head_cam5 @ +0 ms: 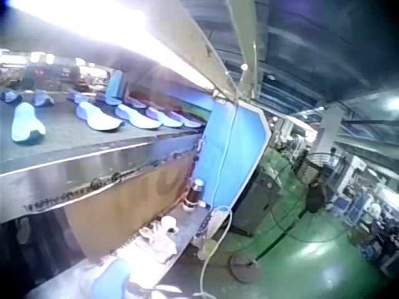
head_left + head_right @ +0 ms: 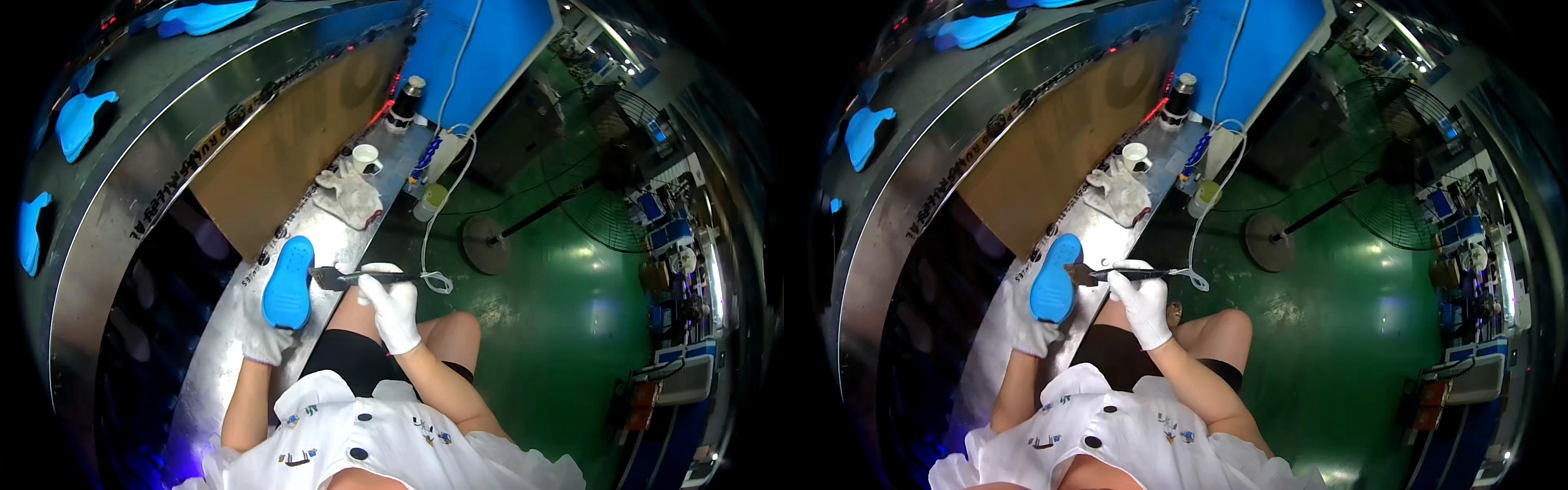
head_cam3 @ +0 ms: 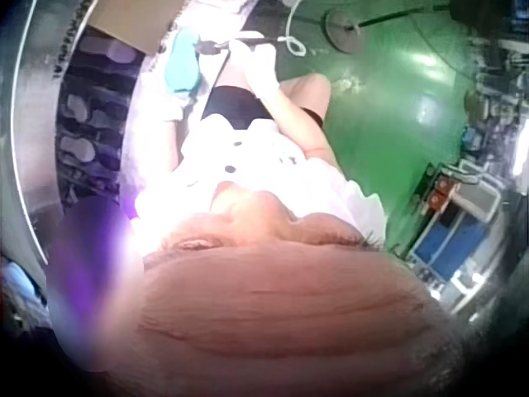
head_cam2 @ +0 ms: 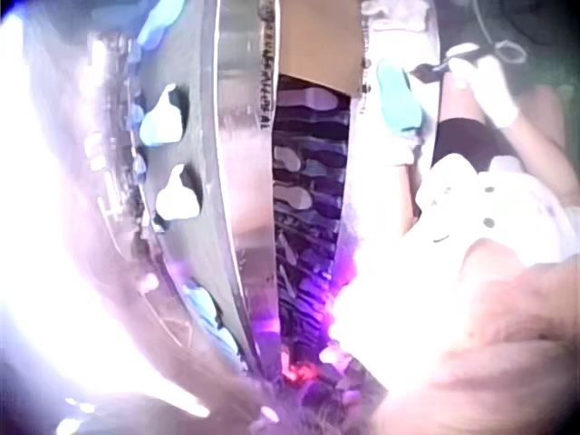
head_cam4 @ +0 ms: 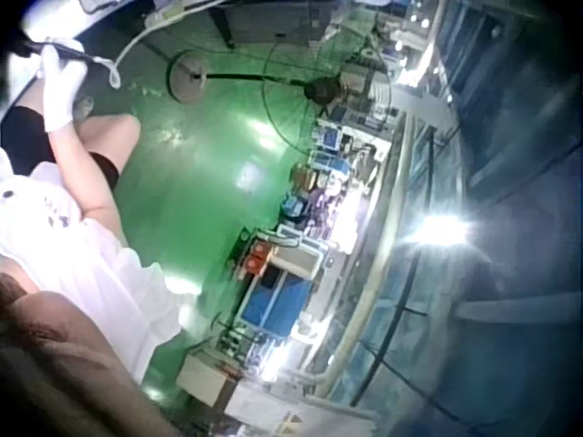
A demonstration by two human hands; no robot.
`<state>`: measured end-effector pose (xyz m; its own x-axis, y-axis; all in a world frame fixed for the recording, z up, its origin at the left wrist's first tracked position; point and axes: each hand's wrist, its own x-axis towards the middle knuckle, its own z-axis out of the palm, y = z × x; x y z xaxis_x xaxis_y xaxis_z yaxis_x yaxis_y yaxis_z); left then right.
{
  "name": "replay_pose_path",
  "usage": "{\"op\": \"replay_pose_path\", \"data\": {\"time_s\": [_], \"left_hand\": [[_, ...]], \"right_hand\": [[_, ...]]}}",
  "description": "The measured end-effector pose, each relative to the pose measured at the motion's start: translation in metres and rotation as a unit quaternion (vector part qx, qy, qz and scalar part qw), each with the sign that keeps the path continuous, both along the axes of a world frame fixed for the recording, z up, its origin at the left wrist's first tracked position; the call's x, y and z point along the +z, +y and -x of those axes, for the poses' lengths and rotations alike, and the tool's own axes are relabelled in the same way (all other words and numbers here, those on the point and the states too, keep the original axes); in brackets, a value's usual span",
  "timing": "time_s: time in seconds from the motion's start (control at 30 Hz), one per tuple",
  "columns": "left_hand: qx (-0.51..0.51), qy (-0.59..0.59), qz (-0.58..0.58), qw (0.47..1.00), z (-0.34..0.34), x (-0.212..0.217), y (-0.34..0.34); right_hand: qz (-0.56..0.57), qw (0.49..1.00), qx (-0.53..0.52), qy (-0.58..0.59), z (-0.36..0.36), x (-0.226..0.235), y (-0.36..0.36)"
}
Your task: The person holds a blue shoe sole with a gloved hand while using a brush tool with the other hand to apply a substance to the sole. The person then places the sole on a moving conveyor belt and picks up another sole to repeat the process.
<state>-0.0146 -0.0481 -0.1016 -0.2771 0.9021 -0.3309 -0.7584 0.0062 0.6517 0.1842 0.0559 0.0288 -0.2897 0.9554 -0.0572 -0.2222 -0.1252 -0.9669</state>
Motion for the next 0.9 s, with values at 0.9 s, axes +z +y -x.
{"op": "replay_pose_path", "data": {"time_s": [0.9], "left_hand": [[-0.071, -0.314, -0.203, 0.925, -0.074, 0.091, -0.003]], "right_hand": [[-0.393, 0.902, 0.045, -0.173, 0.012, 0.059, -0.008]]}}
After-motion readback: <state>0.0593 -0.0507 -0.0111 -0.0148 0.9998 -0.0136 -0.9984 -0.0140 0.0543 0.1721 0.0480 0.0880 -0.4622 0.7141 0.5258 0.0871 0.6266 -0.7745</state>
